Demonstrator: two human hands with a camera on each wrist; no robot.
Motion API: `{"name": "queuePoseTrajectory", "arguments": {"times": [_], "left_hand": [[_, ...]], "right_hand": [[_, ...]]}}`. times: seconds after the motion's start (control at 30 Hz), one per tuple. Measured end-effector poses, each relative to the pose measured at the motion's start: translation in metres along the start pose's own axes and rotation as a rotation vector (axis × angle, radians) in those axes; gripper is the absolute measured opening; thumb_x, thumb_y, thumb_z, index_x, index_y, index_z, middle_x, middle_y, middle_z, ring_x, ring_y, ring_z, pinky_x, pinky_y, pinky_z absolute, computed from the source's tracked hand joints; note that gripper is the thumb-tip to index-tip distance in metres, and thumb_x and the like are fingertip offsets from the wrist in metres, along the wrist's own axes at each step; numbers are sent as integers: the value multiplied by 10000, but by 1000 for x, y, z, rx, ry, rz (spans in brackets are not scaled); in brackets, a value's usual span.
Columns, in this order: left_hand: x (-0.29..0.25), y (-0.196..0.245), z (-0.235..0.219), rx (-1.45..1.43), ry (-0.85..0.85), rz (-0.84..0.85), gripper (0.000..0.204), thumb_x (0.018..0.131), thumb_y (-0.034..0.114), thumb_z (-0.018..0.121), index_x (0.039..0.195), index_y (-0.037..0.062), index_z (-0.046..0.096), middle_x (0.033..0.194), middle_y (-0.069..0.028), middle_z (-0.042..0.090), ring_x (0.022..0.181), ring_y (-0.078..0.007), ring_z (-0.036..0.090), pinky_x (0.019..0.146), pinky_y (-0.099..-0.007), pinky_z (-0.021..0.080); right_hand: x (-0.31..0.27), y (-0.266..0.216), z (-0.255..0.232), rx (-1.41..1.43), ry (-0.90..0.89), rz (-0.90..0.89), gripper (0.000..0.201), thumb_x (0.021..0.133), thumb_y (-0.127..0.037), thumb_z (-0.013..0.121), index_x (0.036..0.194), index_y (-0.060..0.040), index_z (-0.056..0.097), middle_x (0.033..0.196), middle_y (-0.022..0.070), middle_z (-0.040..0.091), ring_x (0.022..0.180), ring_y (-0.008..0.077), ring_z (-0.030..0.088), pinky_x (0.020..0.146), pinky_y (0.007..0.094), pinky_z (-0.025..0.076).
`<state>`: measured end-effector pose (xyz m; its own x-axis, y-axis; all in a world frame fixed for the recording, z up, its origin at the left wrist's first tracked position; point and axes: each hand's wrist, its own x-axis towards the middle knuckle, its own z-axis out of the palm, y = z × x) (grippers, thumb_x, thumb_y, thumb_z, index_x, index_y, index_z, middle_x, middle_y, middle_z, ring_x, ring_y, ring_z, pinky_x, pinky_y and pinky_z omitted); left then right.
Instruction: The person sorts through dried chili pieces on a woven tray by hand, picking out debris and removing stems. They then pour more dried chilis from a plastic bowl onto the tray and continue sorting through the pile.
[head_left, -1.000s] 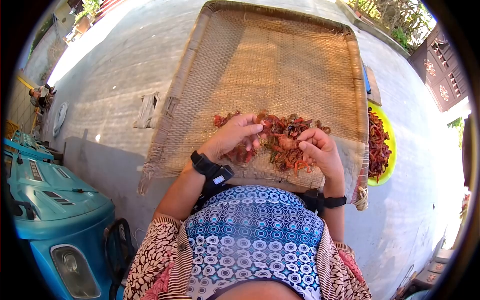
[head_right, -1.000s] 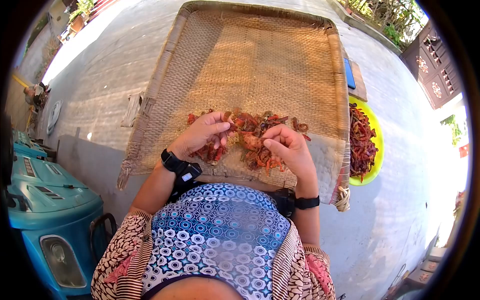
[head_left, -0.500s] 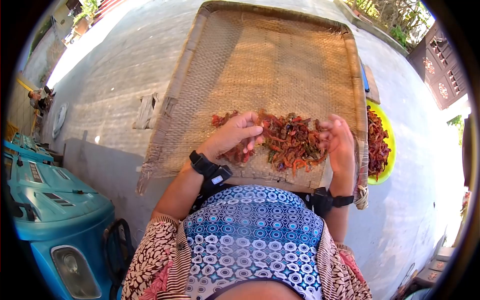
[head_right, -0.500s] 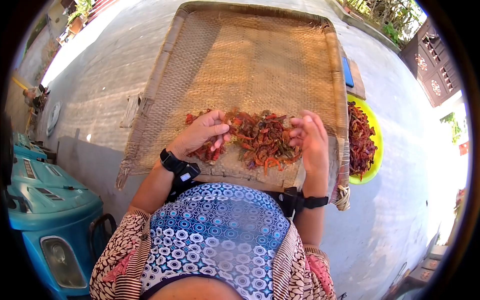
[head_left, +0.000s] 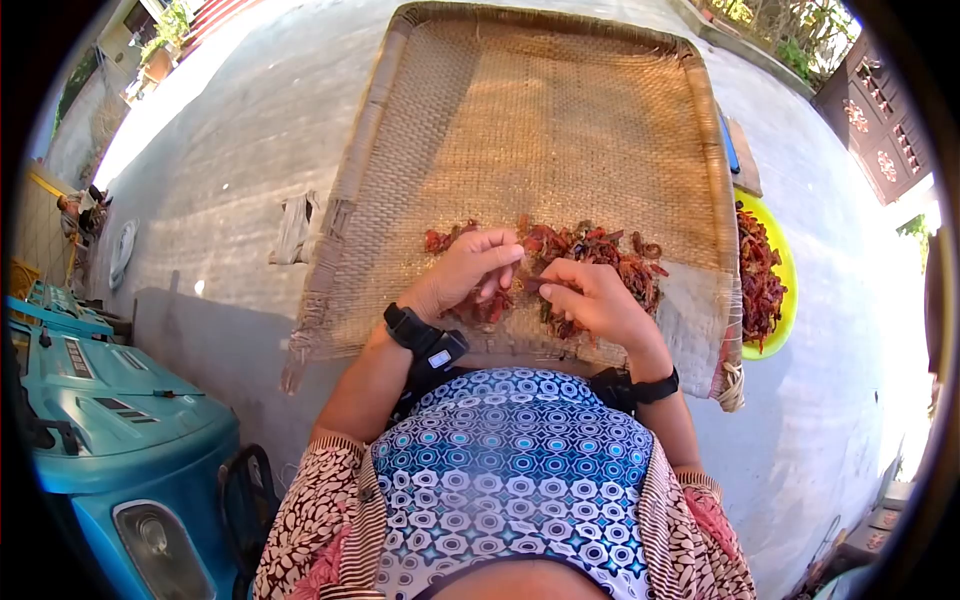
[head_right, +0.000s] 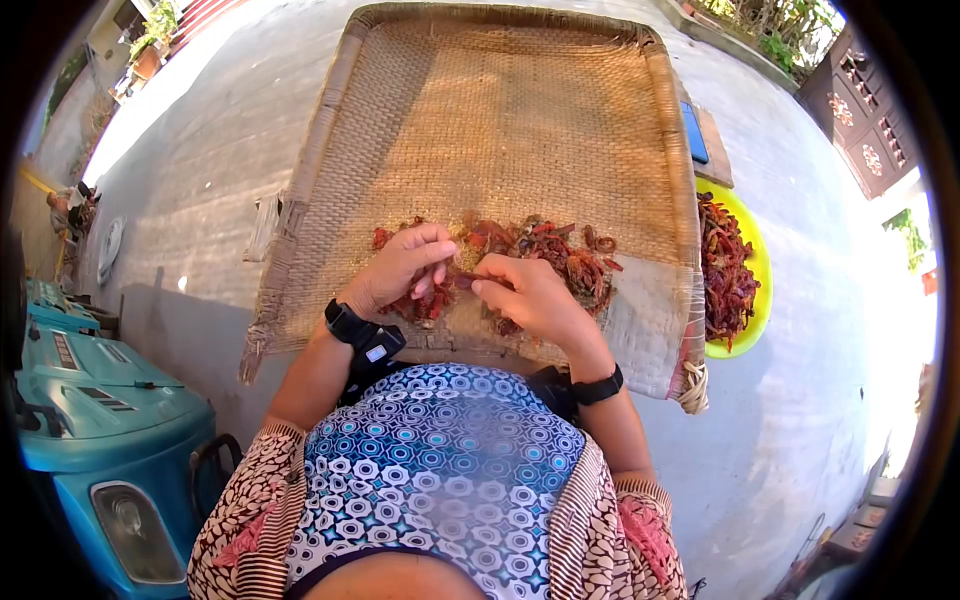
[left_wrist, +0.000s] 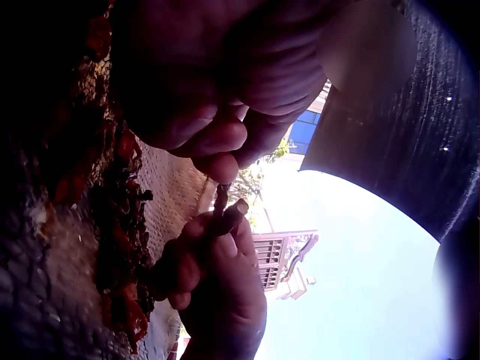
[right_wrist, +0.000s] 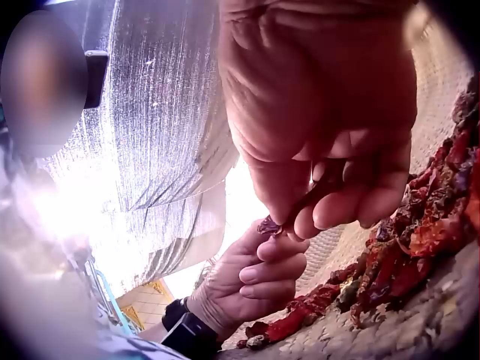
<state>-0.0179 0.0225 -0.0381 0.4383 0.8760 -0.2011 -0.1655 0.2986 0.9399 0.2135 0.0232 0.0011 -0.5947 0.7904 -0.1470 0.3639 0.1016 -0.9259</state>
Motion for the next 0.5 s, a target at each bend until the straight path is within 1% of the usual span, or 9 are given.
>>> {"name": "queuePoseTrajectory", "arguments": {"times": [0.1, 0.2, 0.27, 0.3, 0.33, 0.37, 0.4, 0.43, 0.5], "left_hand": [[-2, 2, 3, -28, 85, 54, 132, 974, 202, 565, 947, 73, 562, 714, -5, 587, 465, -36, 462, 412, -182, 375], [-5, 9, 0, 4, 243, 139, 107, 966, 186, 580, 970, 79, 572, 752, 1, 594, 498, -31, 479, 428, -180, 385], [-8, 16, -9, 77, 392, 190, 94, 959, 170, 587, 982, 79, 575, 779, 3, 601, 516, -28, 488, 442, -179, 394], [-11, 23, -16, 130, 481, 213, 90, 955, 158, 588, 987, 75, 575, 788, 3, 604, 519, -29, 490, 449, -180, 400], [-13, 28, -23, 184, 570, 238, 87, 951, 147, 589, 993, 71, 575, 797, 3, 608, 522, -30, 492, 456, -182, 406], [-15, 32, -34, 268, 588, 201, 103, 931, 144, 603, 988, 61, 587, 799, -4, 605, 563, -48, 518, 485, -198, 429], [-18, 34, -46, 351, 607, 165, 118, 911, 142, 617, 983, 50, 598, 801, -12, 601, 604, -66, 544, 515, -215, 452], [-21, 34, -54, 435, 626, 127, 134, 891, 140, 630, 978, 39, 610, 803, -19, 598, 645, -84, 569, 545, -231, 476], [-24, 23, -69, 645, 595, 74, 155, 844, 124, 658, 967, 37, 623, 821, -50, 606, 706, -148, 593, 628, -284, 499]], "right_hand": [[-5, 3, -9, 101, 49, 86, 169, 932, -179, 606, 939, -11, 631, 707, 0, 594, 624, 73, 541, 566, 233, 431], [-10, 23, -29, 305, 156, 24, 144, 940, -171, 600, 958, -34, 639, 726, -21, 597, 614, 52, 530, 575, 201, 426], [-20, 27, -48, 423, 375, 22, 146, 952, -170, 588, 983, -38, 641, 737, -18, 601, 609, 54, 529, 578, 193, 432], [-24, 36, -63, 511, 442, -12, 155, 967, -182, 569, 1002, -47, 637, 737, -12, 597, 605, 60, 529, 571, 197, 435], [-29, 39, -74, 685, 549, -93, 160, 975, -188, 554, 1020, -53, 626, 735, -9, 588, 599, 72, 521, 564, 204, 427], [-33, 45, -90, 810, 652, -119, 163, 978, -203, 551, 1030, -63, 616, 762, -13, 588, 615, 75, 505, 577, 216, 426], [-42, 54, -108, 980, 648, -149, 183, 983, -227, 549, 1039, -65, 613, 810, -13, 598, 663, 76, 500, 601, 229, 427], [-48, 73, -129, 1089, 589, -254, 228, 988, -266, 545, 1075, -63, 603, 842, -21, 593, 695, 82, 497, 631, 234, 433], [-55, 123, -168, 1347, 570, -481, 330, 997, -316, 518, 1166, -39, 575, 952, 23, 633, 729, 117, 515, 664, 259, 451]]}}
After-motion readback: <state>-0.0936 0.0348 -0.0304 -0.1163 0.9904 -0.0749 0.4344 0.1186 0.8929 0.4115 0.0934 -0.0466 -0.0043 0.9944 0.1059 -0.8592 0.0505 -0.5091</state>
